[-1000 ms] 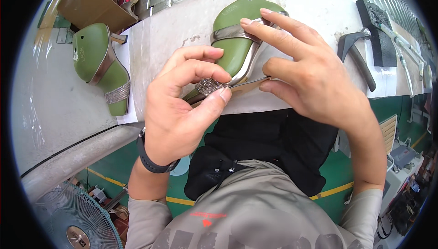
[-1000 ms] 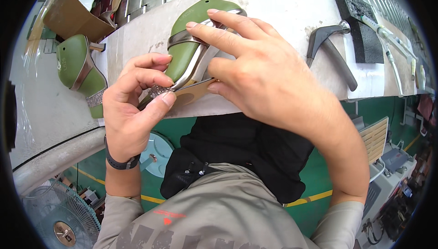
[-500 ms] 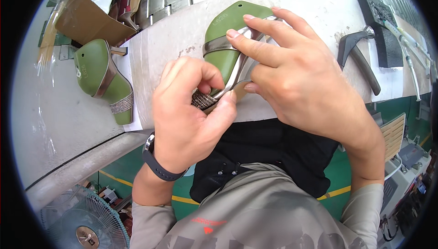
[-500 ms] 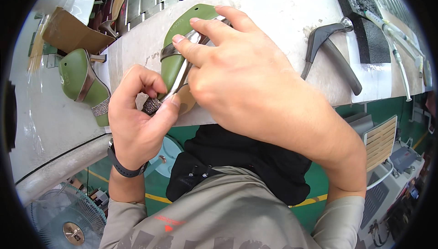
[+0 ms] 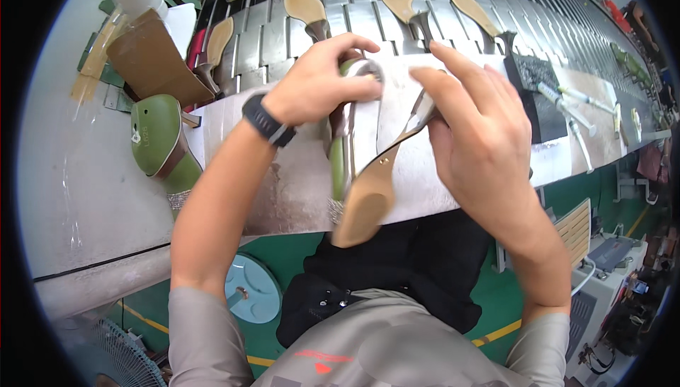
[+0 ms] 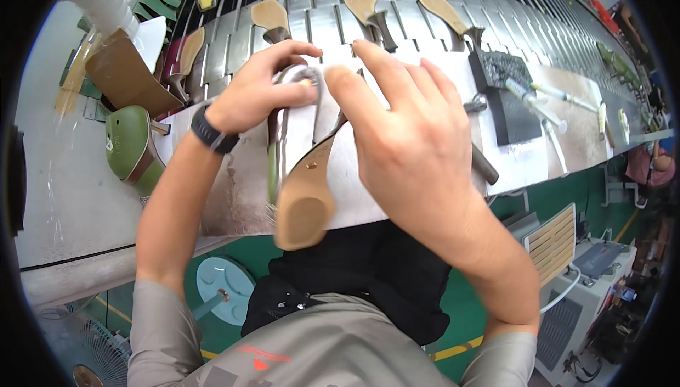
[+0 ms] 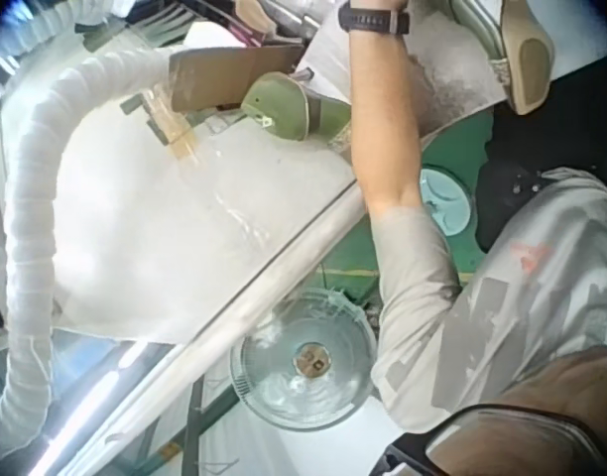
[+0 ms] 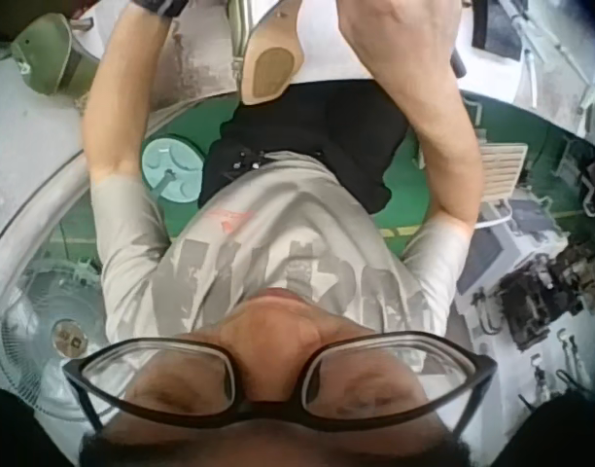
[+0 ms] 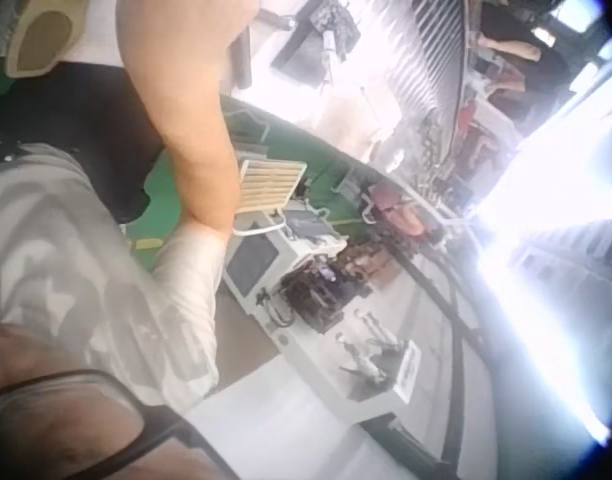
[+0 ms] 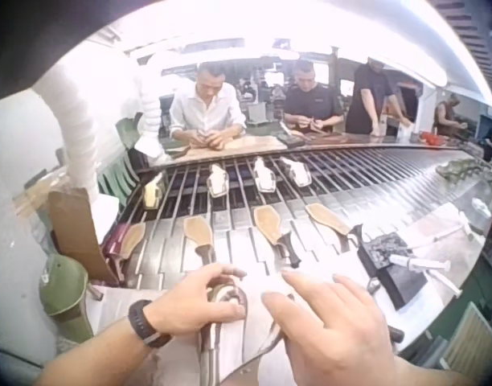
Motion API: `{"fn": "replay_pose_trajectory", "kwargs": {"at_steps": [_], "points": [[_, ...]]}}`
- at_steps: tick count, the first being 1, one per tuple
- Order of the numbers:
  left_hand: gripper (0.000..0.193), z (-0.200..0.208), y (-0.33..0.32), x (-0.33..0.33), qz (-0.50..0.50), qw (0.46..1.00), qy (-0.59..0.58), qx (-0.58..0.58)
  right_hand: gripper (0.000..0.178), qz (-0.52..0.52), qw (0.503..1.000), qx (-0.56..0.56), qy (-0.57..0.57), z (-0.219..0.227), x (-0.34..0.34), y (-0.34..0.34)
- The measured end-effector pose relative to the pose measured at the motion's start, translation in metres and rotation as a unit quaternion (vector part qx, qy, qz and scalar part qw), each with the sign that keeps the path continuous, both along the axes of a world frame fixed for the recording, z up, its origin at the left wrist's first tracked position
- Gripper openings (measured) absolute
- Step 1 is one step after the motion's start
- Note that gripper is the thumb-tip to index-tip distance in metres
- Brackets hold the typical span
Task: The person assembles high-heeled shoes by fitting soles onto lasted uppers, hammering the edges with a hammer, injecting adhesive along the seams with a syringe, and placing the shoes onto a conveyor belt.
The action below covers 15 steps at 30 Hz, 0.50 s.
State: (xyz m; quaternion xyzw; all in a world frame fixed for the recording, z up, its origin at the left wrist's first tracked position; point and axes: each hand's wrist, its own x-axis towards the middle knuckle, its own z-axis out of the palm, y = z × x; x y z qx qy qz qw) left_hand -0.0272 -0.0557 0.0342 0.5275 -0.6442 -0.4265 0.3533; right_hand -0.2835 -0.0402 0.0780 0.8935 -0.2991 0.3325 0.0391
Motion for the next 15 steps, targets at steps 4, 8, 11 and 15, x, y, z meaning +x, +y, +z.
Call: {"fn": "replay_pose_trajectory", "kwargs": {"at_steps": [4,8,11,15], "points": [[0.046,-0.019,0.053,0.010,0.051,0.987,0.084,-0.129,0.064,0.101,0.933,0.280,-0.202,0.009,0.016,0.025],[0.032,-0.026,0.091,0.007,0.052,0.971,0.140,-0.187,0.059,0.212,0.919,0.301,-0.144,0.002,0.039,0.046],[0.023,-0.030,0.100,0.010,0.043,0.968,0.154,-0.192,0.054,0.248,0.949,0.168,-0.096,0.009,0.049,0.056],[0.075,-0.032,0.103,0.012,0.052,0.962,0.200,-0.182,0.045,0.242,0.966,0.068,-0.063,0.009,0.052,0.067]]}}
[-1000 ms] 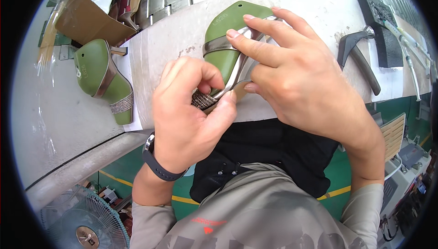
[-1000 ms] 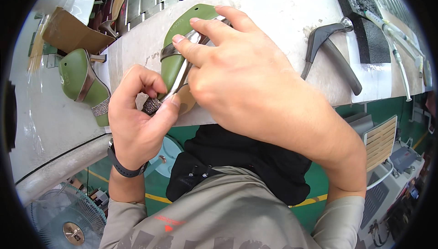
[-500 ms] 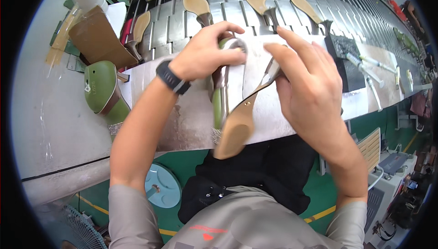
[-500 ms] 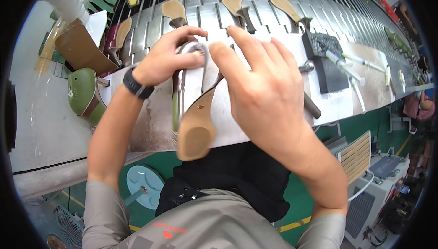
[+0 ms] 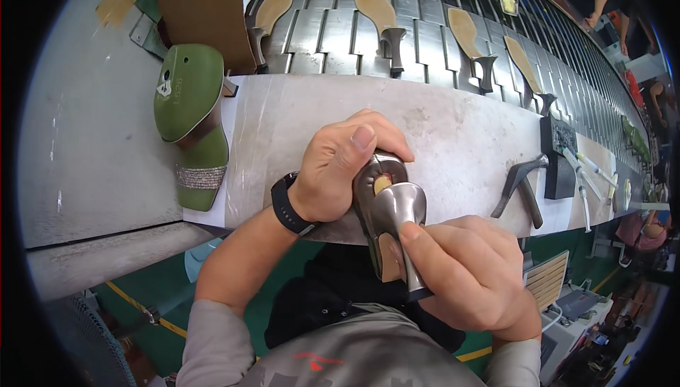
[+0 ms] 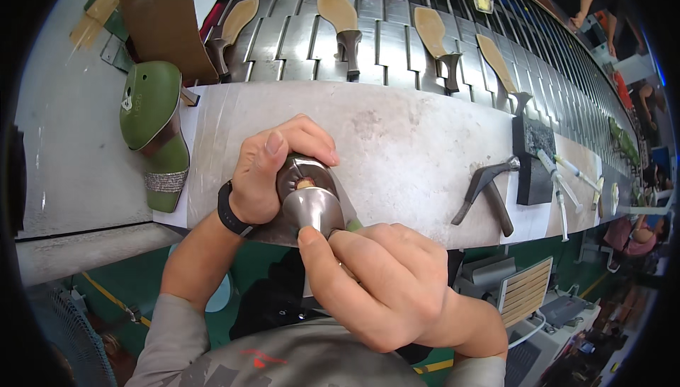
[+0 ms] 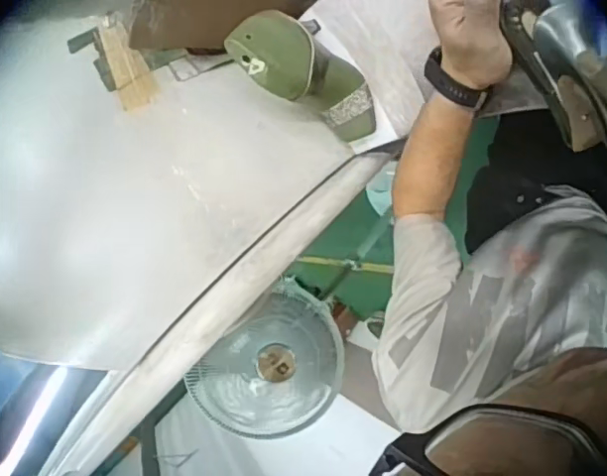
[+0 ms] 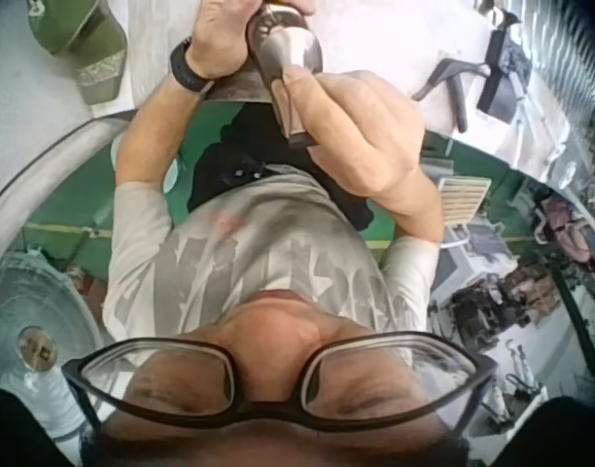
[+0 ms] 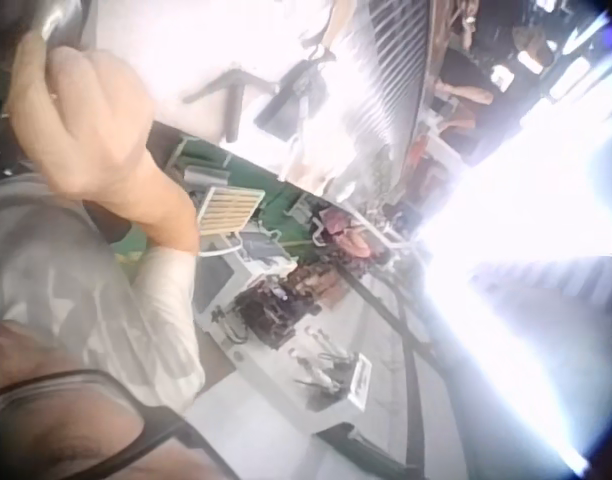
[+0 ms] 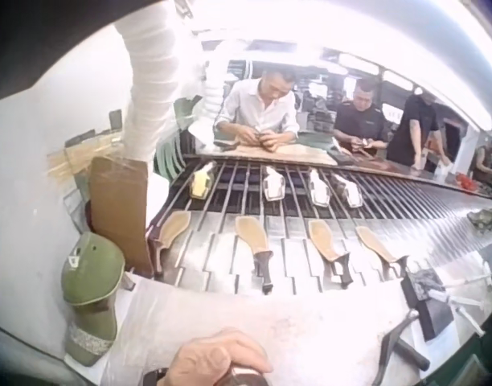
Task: The person assembles high-heeled shoes by fitting soles onto lasted uppers, hammering the edges with a hammer, injecting adhesive along the seams with a syringe, and placing the shoes onto a conveyor belt.
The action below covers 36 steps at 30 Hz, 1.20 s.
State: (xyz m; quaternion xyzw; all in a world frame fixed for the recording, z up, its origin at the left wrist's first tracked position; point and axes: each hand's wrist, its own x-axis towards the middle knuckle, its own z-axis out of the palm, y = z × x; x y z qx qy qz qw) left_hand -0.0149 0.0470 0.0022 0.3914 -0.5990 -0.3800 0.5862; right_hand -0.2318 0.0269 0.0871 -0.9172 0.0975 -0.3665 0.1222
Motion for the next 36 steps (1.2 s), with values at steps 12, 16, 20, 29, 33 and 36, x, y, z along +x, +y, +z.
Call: {"fn": "replay_pose_trajectory", "kwargs": {"at_steps": [12,16,20,29,33,36], "points": [[0.078,-0.010,0.003,0.003,0.000,0.999,0.024,-0.037,0.033,-0.001,1.000,0.002,0.019,-0.017,0.016,-0.004],[0.078,-0.010,0.002,0.003,0.001,0.999,0.020,-0.038,0.034,-0.001,1.000,-0.009,0.016,-0.019,0.018,-0.005],[0.078,-0.012,0.001,0.001,0.003,0.999,0.019,-0.041,0.032,0.001,1.000,-0.014,0.014,-0.020,0.017,-0.006],[0.051,0.017,-0.026,0.012,-0.035,0.995,0.028,0.088,0.041,0.019,0.995,-0.078,-0.061,-0.031,0.035,-0.057],[0.034,0.001,-0.054,0.020,-0.038,0.994,0.060,0.081,0.039,-0.037,0.997,-0.018,-0.069,-0.050,0.043,-0.071],[0.033,0.000,-0.051,0.019,-0.021,0.995,0.058,0.083,0.039,-0.094,0.988,0.110,-0.057,-0.050,0.040,-0.061]]}}
